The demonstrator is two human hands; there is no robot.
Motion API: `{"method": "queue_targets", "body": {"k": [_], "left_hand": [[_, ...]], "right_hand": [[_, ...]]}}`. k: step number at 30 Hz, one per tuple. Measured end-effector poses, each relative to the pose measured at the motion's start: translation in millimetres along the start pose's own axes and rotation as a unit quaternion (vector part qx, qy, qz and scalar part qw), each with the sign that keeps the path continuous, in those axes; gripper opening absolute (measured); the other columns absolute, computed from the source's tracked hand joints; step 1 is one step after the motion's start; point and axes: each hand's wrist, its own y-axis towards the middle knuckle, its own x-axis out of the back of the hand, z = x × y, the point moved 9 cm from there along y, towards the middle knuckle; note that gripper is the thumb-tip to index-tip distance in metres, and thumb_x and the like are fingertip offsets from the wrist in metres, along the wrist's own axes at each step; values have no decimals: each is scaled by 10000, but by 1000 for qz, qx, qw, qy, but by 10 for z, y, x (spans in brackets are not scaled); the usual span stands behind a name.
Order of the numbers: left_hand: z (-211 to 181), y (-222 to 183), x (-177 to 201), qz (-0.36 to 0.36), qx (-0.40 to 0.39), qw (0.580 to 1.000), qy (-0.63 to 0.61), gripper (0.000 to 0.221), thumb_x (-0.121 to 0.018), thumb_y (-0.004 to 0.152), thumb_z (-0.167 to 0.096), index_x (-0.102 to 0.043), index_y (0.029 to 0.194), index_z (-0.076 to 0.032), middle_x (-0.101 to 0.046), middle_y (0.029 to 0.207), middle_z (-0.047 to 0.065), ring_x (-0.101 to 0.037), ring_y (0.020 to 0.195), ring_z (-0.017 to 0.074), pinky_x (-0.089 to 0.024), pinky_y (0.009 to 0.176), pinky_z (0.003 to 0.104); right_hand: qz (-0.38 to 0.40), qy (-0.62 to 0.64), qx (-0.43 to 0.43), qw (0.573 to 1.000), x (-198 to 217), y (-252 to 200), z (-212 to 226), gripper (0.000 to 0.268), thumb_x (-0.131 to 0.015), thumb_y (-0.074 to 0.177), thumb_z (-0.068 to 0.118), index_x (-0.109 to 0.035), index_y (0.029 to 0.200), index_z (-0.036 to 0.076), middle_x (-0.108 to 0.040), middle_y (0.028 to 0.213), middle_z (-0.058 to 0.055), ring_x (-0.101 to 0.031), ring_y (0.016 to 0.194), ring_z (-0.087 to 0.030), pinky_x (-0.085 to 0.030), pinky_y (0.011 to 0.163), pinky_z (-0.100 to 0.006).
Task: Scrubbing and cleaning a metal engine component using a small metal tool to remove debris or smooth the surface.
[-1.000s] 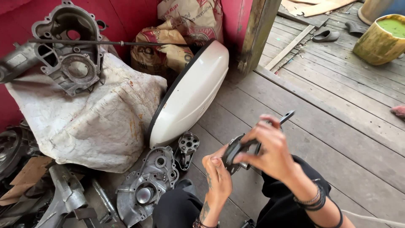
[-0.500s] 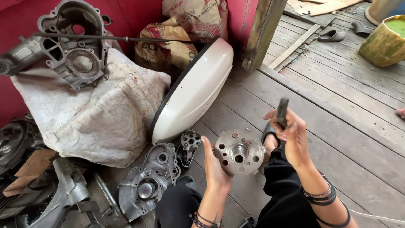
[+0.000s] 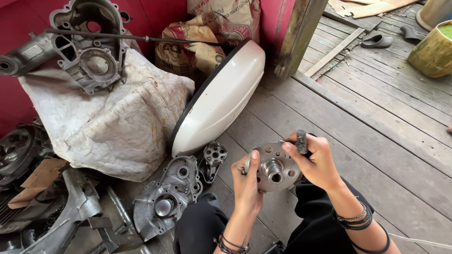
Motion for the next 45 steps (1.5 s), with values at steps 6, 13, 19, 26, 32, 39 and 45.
{"method": "queue_targets", "body": {"k": [6, 13, 19, 26, 32, 39, 45], "left_hand": [[-133, -10, -72, 10, -68, 995, 68, 450, -757, 886, -293, -780, 1088, 108, -627, 732, 21, -480, 641, 78, -397, 601, 217], [-268, -65, -165, 43, -101, 990, 93, 341, -802, 862, -179, -784, 1088, 75, -581, 647, -6, -428, 577, 65, -426, 561, 199], [-529, -189, -309, 61, -196, 964, 166, 356, -760, 882, -61, -719, 1215, 58, -777, 814, 121, -682, 663, 135, -562, 640, 214], [-876, -418, -600, 137, -315, 891, 299, 394, -693, 927, -105, -657, 1303, 4, -660, 873, 76, -648, 792, 169, -575, 725, 265], [-900, -463, -746, 206, -277, 868, 357, 623, -742, 851, -231, -561, 1416, -39, -662, 1085, 87, -625, 931, 183, -597, 782, 306], [-870, -500, -792, 217, -310, 819, 432, 1019, -880, 593, -429, -487, 1475, -105, -548, 1382, 135, -614, 1217, 284, -553, 1010, 403], [-907, -489, -755, 172, -351, 825, 408, 910, -874, 599, -443, -591, 1388, -89, -488, 1435, 152, -530, 1342, 311, -580, 1023, 414]], "right_hand": [[-88, -22, 11, 996, 262, -55, -108, 142, -653, 981, 114, -691, 967, -22, -529, 667, 1, -395, 564, -105, -335, 570, -242], [-141, 9, -13, 990, 372, -123, -137, 265, -605, 1051, 207, -675, 980, -39, -506, 704, 5, -448, 626, -94, -363, 626, -209], [-177, 114, -33, 977, 444, -110, -236, 265, -584, 1087, 230, -607, 924, 22, -450, 759, 37, -369, 716, -71, -369, 709, -201], [-133, 302, -88, 940, 354, -72, -355, 213, -626, 1045, 242, -610, 917, 73, -469, 737, 77, -384, 655, -17, -319, 628, -162], [-106, 352, -106, 924, 310, -103, -466, 164, -642, 1024, 215, -648, 978, 57, -528, 762, 60, -437, 663, -18, -341, 604, -164], [-104, 371, -115, 916, 312, -108, -486, 186, -637, 1033, 226, -658, 973, 50, -557, 789, 39, -456, 669, -27, -364, 606, -178], [-97, 394, -96, 909, 301, -68, -425, 194, -647, 1027, 228, -653, 954, 48, -567, 763, 31, -463, 633, -23, -366, 570, -169]]}}
